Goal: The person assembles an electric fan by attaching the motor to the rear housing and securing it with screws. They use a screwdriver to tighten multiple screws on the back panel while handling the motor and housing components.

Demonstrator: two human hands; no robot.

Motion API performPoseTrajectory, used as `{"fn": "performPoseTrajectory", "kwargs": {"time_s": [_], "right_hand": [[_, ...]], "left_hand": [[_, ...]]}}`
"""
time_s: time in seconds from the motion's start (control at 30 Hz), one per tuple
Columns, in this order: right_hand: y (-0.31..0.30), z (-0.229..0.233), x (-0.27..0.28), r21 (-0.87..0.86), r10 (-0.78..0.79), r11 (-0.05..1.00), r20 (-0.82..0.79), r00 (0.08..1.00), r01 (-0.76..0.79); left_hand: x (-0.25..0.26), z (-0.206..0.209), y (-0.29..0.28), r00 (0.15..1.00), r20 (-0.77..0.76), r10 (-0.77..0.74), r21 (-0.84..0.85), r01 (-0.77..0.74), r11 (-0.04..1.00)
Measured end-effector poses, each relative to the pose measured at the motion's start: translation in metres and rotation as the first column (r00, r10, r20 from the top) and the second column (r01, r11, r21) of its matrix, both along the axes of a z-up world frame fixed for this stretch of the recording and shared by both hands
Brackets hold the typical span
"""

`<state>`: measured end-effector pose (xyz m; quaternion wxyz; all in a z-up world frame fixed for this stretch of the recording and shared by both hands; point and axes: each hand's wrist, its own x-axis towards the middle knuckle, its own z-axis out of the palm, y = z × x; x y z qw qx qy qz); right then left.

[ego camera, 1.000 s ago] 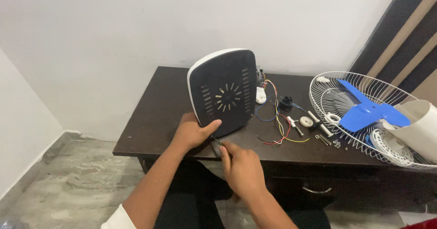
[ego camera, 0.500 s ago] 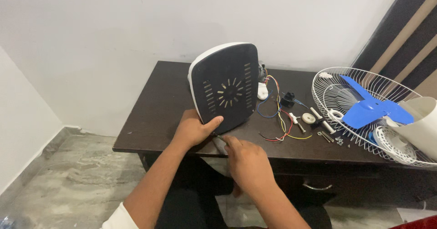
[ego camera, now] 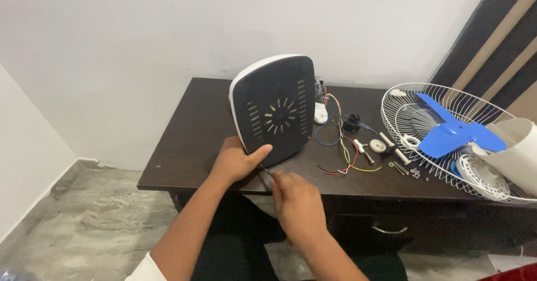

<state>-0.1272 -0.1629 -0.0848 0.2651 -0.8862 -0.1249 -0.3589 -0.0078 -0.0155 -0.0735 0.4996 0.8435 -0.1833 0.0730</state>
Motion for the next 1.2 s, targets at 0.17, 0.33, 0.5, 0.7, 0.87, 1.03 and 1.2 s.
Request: {"fn": "performPoseTrajectory", "kwargs": {"time_s": [0.17, 0.33, 0.5, 0.7, 0.87, 1.03, 1.2], "right_hand": [[0.002, 0.004, -0.004, -0.136, -0.03, 0.99, -0.047, 0.998, 0.024], [0.005, 0.009, -0.002, 0.037, -0.079, 0.996, -0.162, 0.984, 0.086], [0.005, 0.012, -0.002, 0.234, -0.119, 0.949, -0.351, 0.929, 0.21], [0.003, 0.015, 0.0, 0.275, -0.062, 0.951, -0.28, 0.958, 0.142], [0.005, 0.003, 0.002, 0.143, -0.055, 0.988, -0.083, 0.995, 0.067], [0.006, -0.007, 0.003, -0.134, -0.059, 0.99, -0.095, 0.994, 0.046], [-0.002, 0.001, 0.005, -0.286, -0.025, 0.958, -0.085, 0.996, -0.001]], "left_hand": [[-0.001, 0.008, -0.001, 1.0, -0.017, 0.009, 0.023, -0.008, 1.0], [-0.003, 0.01, -0.002, 0.997, -0.06, 0.041, 0.073, -0.037, 0.997], [0.0, 0.004, -0.001, 1.0, 0.025, -0.009, -0.005, 0.01, 1.0], [0.001, 0.004, -0.002, 1.0, 0.012, 0.002, 0.019, -0.002, 1.0], [0.002, 0.001, -0.002, 1.0, -0.015, 0.018, 0.021, -0.018, 1.0], [0.001, 0.001, -0.002, 0.999, 0.031, -0.037, -0.11, 0.04, 0.993], [0.001, 0.007, -0.004, 0.998, -0.054, 0.041, 0.03, -0.04, 0.999]]}}
